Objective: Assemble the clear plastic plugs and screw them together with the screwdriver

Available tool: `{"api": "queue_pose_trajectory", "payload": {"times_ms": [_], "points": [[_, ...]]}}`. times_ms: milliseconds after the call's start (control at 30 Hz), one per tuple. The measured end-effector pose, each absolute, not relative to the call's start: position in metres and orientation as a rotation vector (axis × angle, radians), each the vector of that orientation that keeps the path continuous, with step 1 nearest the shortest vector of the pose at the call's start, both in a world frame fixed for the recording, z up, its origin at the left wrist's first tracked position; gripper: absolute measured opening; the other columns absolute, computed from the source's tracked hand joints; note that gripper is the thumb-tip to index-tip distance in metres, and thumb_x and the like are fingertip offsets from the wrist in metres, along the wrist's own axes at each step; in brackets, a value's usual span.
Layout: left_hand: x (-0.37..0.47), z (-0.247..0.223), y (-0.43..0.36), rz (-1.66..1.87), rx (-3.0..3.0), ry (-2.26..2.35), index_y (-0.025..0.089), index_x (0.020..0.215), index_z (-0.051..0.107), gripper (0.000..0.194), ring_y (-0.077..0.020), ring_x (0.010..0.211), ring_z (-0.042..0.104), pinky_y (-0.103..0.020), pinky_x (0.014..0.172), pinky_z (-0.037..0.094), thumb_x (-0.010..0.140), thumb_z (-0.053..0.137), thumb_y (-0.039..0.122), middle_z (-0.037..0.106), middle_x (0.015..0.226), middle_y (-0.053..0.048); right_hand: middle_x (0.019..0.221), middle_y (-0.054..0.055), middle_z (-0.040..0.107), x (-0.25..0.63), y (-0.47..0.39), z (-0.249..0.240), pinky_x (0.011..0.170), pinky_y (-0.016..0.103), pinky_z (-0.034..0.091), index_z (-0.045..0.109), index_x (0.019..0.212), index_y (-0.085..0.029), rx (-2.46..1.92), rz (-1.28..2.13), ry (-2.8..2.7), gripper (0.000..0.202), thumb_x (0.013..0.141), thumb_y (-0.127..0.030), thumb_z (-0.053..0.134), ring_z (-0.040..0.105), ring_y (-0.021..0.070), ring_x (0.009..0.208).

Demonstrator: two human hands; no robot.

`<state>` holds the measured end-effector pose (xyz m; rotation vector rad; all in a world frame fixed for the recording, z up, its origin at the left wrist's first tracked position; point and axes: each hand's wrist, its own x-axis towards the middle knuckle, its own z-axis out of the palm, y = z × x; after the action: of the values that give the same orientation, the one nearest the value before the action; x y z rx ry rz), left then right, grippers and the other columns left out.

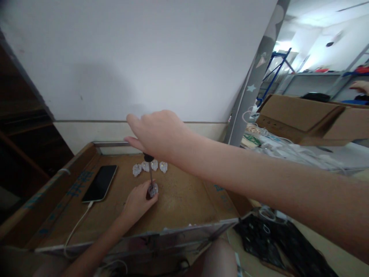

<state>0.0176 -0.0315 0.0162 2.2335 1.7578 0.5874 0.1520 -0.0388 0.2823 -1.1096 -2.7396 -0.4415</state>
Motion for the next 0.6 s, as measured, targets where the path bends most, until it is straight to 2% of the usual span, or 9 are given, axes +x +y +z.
{"api": "queue_pose_trajectory", "payload": {"times_ms": [33,100,167,233,300,400,467,533,600], "points": [[0.018,0.016,-0.032,0.590,2.236,1.760,0.018,0.119,0.051,0.040,-0.0249,0.100,0.059,-0.036,0.087,0.042,0.081,0.048,0.029,0.064,0.110,-0.009,0.103,0.013,0.063,0.152,-0.040,0.282,0.068,0.032,0.041,0.050,0.116,-0.014,-1.101,-0.483,-2.739,0.036,0.089,-0.036,0.041,0.059,0.0224,0.085],[0.018,0.016,-0.032,0.596,2.243,1.756,0.017,0.119,0.051,0.040,-0.0250,0.100,0.060,-0.036,0.086,0.042,0.081,0.048,0.029,0.065,0.108,-0.010,0.113,0.011,0.060,0.153,-0.043,0.283,0.069,0.030,0.041,0.047,0.120,-0.018,-1.002,-0.345,-2.843,0.037,0.084,-0.028,0.048,0.059,0.0184,0.083],[0.017,0.016,-0.032,0.598,2.246,1.738,0.016,0.118,0.052,0.039,-0.0250,0.098,0.060,-0.036,0.085,0.043,0.081,0.049,0.029,0.065,0.105,-0.010,0.110,0.008,0.061,0.154,-0.043,0.284,0.067,0.028,0.042,0.047,0.119,-0.020,-0.937,-0.199,-2.917,0.037,0.082,-0.025,0.050,0.059,0.0160,0.078],[0.017,0.016,-0.032,0.602,2.245,1.725,0.016,0.116,0.052,0.038,-0.0250,0.098,0.060,-0.036,0.085,0.043,0.081,0.049,0.029,0.065,0.105,-0.010,0.097,0.010,0.064,0.156,-0.042,0.285,0.065,0.030,0.041,0.050,0.114,-0.016,-1.001,-0.292,-2.855,0.032,0.086,-0.031,0.047,0.059,0.0186,0.076],[0.017,0.016,-0.032,0.607,2.246,1.728,0.016,0.116,0.052,0.038,-0.0252,0.099,0.060,-0.036,0.086,0.043,0.081,0.049,0.029,0.065,0.107,-0.010,0.100,0.013,0.063,0.157,-0.039,0.286,0.066,0.031,0.041,0.050,0.114,-0.013,-1.015,-0.390,-2.783,0.036,0.086,-0.036,0.047,0.058,0.0199,0.076],[0.017,0.017,-0.032,0.601,2.241,1.736,0.015,0.116,0.052,0.038,-0.0259,0.099,0.060,-0.037,0.086,0.043,0.081,0.049,0.028,0.065,0.106,-0.010,0.117,0.012,0.056,0.158,-0.037,0.285,0.065,0.027,0.042,0.044,0.120,-0.016,-0.911,-0.106,-2.886,0.039,0.083,-0.024,0.050,0.057,0.0132,0.072],[0.018,0.017,-0.032,0.598,2.235,1.737,0.015,0.117,0.052,0.039,-0.0257,0.099,0.060,-0.037,0.086,0.043,0.081,0.049,0.028,0.065,0.106,-0.011,0.114,0.009,0.058,0.156,-0.039,0.283,0.064,0.024,0.041,0.045,0.118,-0.018,-0.870,-0.019,-2.909,0.034,0.084,-0.021,0.048,0.056,0.0120,0.072],[0.018,0.017,-0.032,0.600,2.235,1.738,0.016,0.117,0.051,0.039,-0.0253,0.101,0.060,-0.036,0.087,0.043,0.081,0.050,0.028,0.065,0.108,-0.010,0.102,0.009,0.063,0.152,-0.043,0.279,0.062,0.026,0.039,0.048,0.115,-0.016,-0.901,-0.238,-2.836,0.030,0.088,-0.030,0.046,0.057,0.0155,0.075],[0.017,0.017,-0.031,0.595,2.237,1.731,0.016,0.117,0.051,0.038,-0.0252,0.101,0.059,-0.036,0.088,0.043,0.081,0.049,0.029,0.065,0.108,-0.010,0.093,0.011,0.064,0.147,-0.047,0.277,0.060,0.029,0.036,0.048,0.115,-0.014,-0.983,-0.515,-2.739,0.034,0.090,-0.036,0.044,0.058,0.0192,0.075]]}}
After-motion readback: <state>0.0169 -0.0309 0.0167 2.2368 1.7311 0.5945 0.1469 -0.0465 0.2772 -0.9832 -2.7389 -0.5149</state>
